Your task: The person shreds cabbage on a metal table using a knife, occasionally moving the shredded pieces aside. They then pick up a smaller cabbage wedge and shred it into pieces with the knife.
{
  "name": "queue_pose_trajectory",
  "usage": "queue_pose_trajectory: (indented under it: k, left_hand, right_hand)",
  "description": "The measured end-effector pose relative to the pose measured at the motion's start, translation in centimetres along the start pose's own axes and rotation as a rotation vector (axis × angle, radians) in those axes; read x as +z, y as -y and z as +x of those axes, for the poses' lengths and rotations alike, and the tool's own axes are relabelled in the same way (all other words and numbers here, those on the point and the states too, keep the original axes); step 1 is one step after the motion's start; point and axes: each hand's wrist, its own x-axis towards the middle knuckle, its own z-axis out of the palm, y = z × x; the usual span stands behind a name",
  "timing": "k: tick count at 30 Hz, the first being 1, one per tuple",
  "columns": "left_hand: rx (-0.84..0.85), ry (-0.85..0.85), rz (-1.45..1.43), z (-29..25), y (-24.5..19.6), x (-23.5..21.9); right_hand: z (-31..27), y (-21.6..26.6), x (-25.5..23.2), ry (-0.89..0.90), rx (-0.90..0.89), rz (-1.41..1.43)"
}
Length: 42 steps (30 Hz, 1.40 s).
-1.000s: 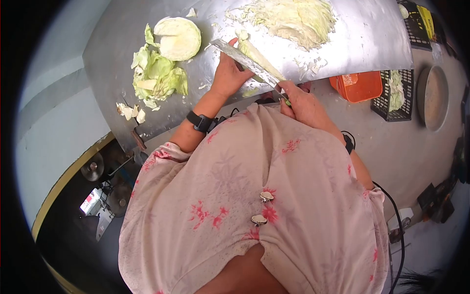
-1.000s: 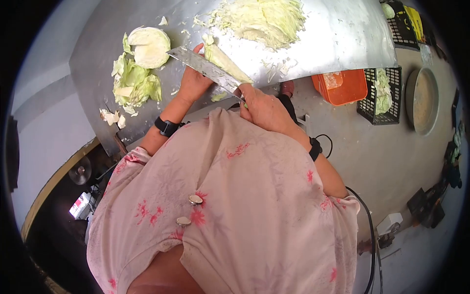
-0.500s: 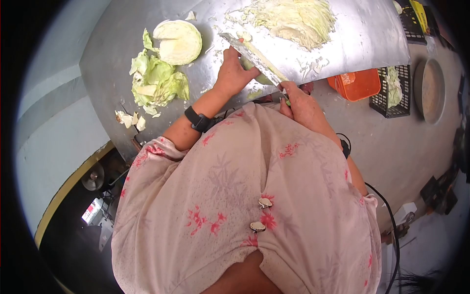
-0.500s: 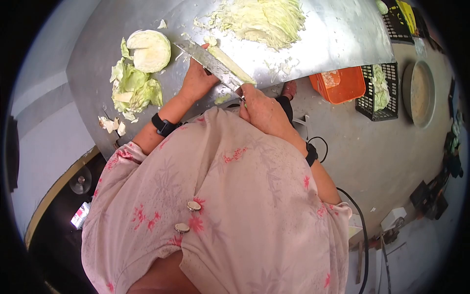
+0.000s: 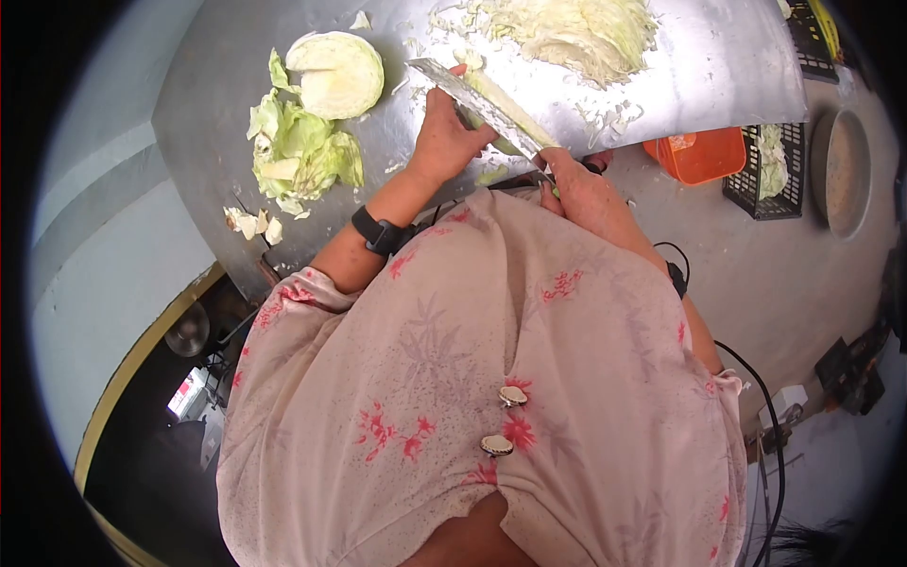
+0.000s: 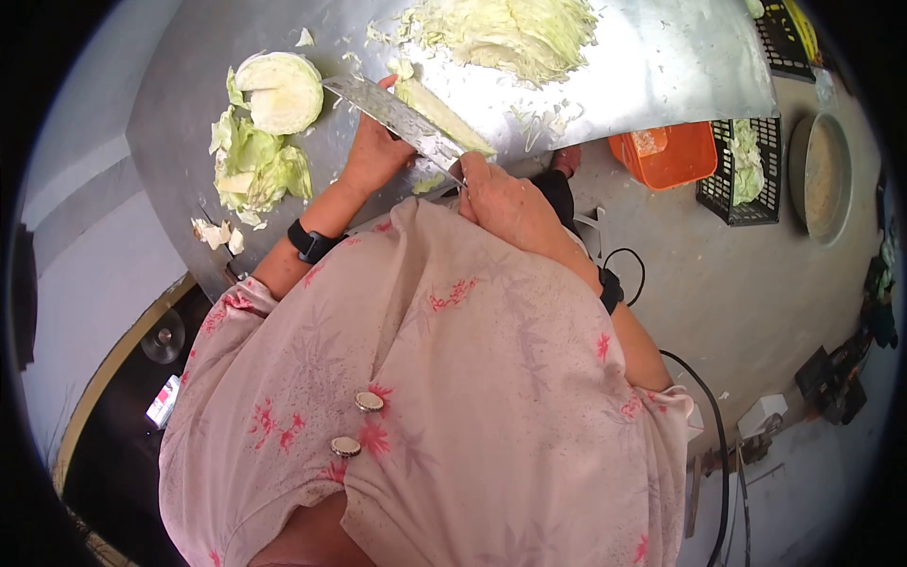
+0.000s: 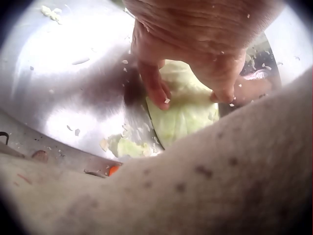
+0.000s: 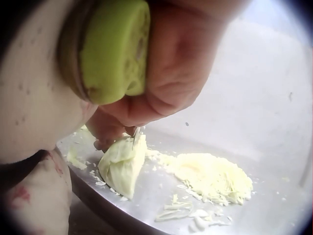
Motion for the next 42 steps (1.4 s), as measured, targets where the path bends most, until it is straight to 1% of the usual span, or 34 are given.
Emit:
queue_pose_trajectory:
  k: [1, 4, 7, 10, 13, 16, 19, 22, 25, 28, 31, 34, 37, 40, 42]
  left_hand:
    - [0.050, -0.007, -0.017, 0.1, 0.3, 0.1]
    - [0.013, 0.002, -0.018, 0.0, 0.0, 0.0]
    - [-0.068, 0.027, -0.049, -0.2, -1.1, -0.3]
    - [-0.136, 0.044, -0.012, -0.3, -1.6, -0.4]
    - [-0.112, 0.062, -0.035, -0.3, -1.6, -0.5]
    - [-0.056, 0.065, -0.122, -0.2, -0.5, -0.5]
    - [-0.081, 0.067, -0.120, -0.2, -0.7, -0.5]
    - [-0.102, 0.076, -0.111, -0.3, -1.0, -0.6]
    - [-0.051, 0.062, -0.096, -0.4, -1.1, -0.5]
    - [-0.067, 0.073, 0.016, -0.6, -1.7, -0.5]
    - [-0.071, 0.040, -0.040, -0.3, -0.8, -0.3]
    - [-0.078, 0.017, -0.091, -0.3, -1.0, -0.2]
    - [-0.003, 0.019, -0.046, -0.3, -0.7, -0.3]
    - [-0.036, -0.006, -0.031, -0.5, -0.5, 0.0]
    - [-0.021, -0.018, -0.048, -0.7, -0.1, 0.2]
  right_hand:
    - [0.0, 0.0, 0.0, 0.004, 0.007, -0.007]
    - [0.0, 0.2, 0.3, -0.029, 0.003, -0.008]
    - [0.1, 0.2, 0.1, 0.000, -0.001, 0.012]
    - [0.3, 0.0, 0.2, -0.015, -0.024, -0.014]
    - [0.4, 1.0, -0.5, 0.067, 0.075, 0.024]
    - [0.8, 1.1, 0.0, 0.074, 0.117, -0.060]
    - [0.9, 1.2, -0.1, 0.081, 0.117, -0.045]
    - [0.6, 1.0, 0.2, 0.036, 0.090, -0.071]
    - [1.1, 1.0, 0.3, 0.055, 0.130, -0.113]
    - [1.4, 0.8, 0.7, 0.018, 0.144, -0.147]
    - [1.2, 0.6, 0.8, 0.013, 0.119, -0.152]
    - [0.8, 1.6, 0.6, 0.022, 0.181, -0.175]
    - [1.0, 1.4, 0.8, 0.043, 0.198, -0.177]
    - [1.1, 0.7, 1.0, 0.021, 0.155, -0.189]
    - [0.9, 1.0, 0.9, 0.038, 0.168, -0.181]
